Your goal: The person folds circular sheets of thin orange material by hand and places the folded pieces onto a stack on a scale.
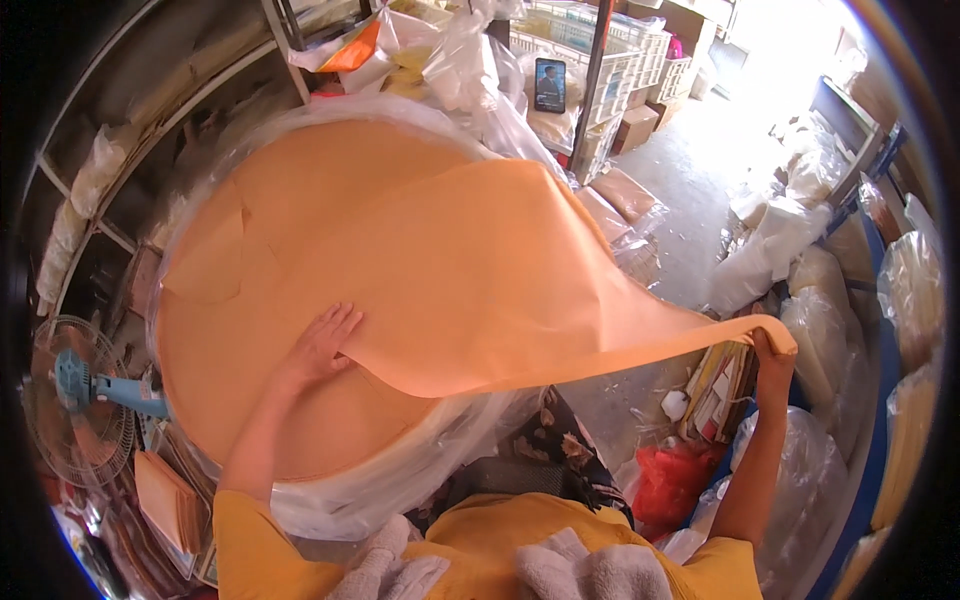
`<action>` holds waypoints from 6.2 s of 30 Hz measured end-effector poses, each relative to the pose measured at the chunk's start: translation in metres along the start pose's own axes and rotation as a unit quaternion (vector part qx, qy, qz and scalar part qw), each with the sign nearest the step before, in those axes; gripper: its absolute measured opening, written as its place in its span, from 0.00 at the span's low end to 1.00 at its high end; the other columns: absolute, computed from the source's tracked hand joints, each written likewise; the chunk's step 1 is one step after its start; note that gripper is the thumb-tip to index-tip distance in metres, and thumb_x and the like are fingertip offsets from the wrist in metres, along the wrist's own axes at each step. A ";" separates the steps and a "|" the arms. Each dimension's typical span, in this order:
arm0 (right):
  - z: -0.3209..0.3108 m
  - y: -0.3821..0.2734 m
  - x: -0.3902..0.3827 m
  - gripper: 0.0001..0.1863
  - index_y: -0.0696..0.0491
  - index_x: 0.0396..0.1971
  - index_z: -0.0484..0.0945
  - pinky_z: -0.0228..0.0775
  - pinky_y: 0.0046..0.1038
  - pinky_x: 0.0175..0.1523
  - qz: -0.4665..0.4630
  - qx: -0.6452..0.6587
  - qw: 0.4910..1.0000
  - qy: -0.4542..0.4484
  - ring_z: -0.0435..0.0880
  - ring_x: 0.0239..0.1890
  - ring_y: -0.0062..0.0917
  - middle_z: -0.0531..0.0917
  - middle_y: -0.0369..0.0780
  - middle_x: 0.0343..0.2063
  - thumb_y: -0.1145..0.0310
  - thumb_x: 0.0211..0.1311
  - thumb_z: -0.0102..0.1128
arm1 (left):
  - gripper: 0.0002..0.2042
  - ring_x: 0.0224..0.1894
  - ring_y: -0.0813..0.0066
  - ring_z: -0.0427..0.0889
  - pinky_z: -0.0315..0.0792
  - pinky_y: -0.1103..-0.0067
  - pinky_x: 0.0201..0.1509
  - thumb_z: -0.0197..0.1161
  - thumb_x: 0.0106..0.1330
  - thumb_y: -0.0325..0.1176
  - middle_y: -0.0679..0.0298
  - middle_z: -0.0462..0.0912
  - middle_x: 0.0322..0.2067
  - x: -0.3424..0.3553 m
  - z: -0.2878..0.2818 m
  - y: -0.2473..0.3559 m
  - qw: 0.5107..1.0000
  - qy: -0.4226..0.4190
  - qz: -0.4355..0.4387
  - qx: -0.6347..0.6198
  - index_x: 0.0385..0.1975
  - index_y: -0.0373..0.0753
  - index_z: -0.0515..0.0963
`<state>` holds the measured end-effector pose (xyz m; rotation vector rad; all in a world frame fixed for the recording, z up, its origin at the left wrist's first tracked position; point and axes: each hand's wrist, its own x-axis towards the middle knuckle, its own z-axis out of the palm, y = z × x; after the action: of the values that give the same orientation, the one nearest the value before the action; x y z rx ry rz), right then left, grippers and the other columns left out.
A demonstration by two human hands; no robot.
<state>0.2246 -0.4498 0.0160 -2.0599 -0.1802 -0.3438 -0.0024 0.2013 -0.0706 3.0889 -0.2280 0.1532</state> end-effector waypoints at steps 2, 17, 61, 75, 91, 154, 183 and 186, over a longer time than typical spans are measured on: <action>-0.005 -0.008 0.002 0.12 0.61 0.42 0.77 0.68 0.22 0.46 -0.007 0.009 1.000 0.003 0.78 0.39 0.19 0.81 0.35 0.36 0.68 0.65 0.57 | 0.26 0.63 0.57 0.65 0.60 0.70 0.67 0.58 0.64 0.43 0.49 0.69 0.59 0.001 0.013 -0.012 0.999 0.016 0.006 -0.039 0.60 0.39 0.66; 0.182 -0.114 0.033 0.10 0.61 0.40 0.80 0.68 0.29 0.56 -0.246 0.319 0.896 -0.189 0.79 0.48 0.26 0.83 0.42 0.42 0.74 0.63 0.55 | 0.19 0.53 0.54 0.74 0.69 0.67 0.57 0.53 0.62 0.24 0.51 0.74 0.53 -0.198 -0.113 -0.100 0.876 0.311 -0.280 0.241 0.55 0.38 0.71; 0.325 -0.036 0.042 0.12 0.59 0.39 0.79 0.70 0.22 0.37 -0.111 -0.033 0.953 -0.280 0.78 0.29 0.16 0.83 0.37 0.27 0.67 0.61 0.59 | 0.20 0.65 0.58 0.61 0.50 0.52 0.67 0.51 0.66 0.42 0.56 0.71 0.58 -0.187 -0.006 -0.115 0.817 0.149 -0.516 0.209 0.53 0.37 0.71; 0.381 -0.100 -0.043 0.13 0.52 0.39 0.77 0.50 0.44 0.65 -0.515 -0.164 0.808 -0.235 0.67 0.59 0.39 0.74 0.45 0.50 0.71 0.50 0.57 | 0.32 0.73 0.51 0.37 0.32 0.44 0.68 0.41 0.68 0.60 0.64 0.41 0.72 -0.107 -0.006 -0.027 0.877 -0.066 -0.476 0.012 0.70 0.60 0.47; 0.380 -0.133 -0.040 0.26 0.49 0.62 0.65 0.42 0.60 0.66 -0.326 -0.255 0.831 -0.372 0.52 0.69 0.44 0.62 0.47 0.64 0.60 0.63 0.48 | 0.31 0.71 0.49 0.44 0.37 0.53 0.71 0.38 0.69 0.59 0.56 0.44 0.71 -0.242 -0.024 -0.115 0.687 -0.071 -0.722 0.045 0.69 0.53 0.53; 0.507 -0.156 -0.070 0.27 0.47 0.60 0.66 0.44 0.58 0.64 -0.565 -0.152 0.748 -0.313 0.56 0.67 0.43 0.63 0.43 0.64 0.51 0.64 0.47 | 0.34 0.73 0.50 0.35 0.35 0.46 0.69 0.38 0.67 0.62 0.62 0.39 0.72 -0.058 0.004 -0.077 0.835 -0.088 -0.542 0.043 0.71 0.58 0.45; 0.405 -0.150 -0.039 0.23 0.53 0.49 0.75 0.65 0.36 0.60 -0.451 -0.196 0.718 -0.493 0.71 0.57 0.36 0.75 0.42 0.53 0.78 0.48 0.54 | 0.23 0.67 0.58 0.59 0.53 0.68 0.70 0.50 0.61 0.23 0.52 0.64 0.63 -0.058 0.006 0.029 0.967 0.034 -0.224 -0.118 0.59 0.34 0.67; 0.404 -0.134 -0.034 0.32 0.52 0.58 0.69 0.55 0.35 0.67 -0.566 -0.126 0.657 -0.482 0.62 0.65 0.35 0.67 0.41 0.61 0.78 0.46 0.54 | 0.25 0.68 0.58 0.58 0.51 0.64 0.71 0.56 0.60 0.30 0.51 0.63 0.64 -0.060 -0.008 0.061 0.985 -0.003 -0.134 -0.105 0.60 0.35 0.65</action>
<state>0.2239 -0.0319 -0.0698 -1.9134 -2.2215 0.0751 -0.0714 0.1500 -0.0666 2.8723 0.1620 0.1009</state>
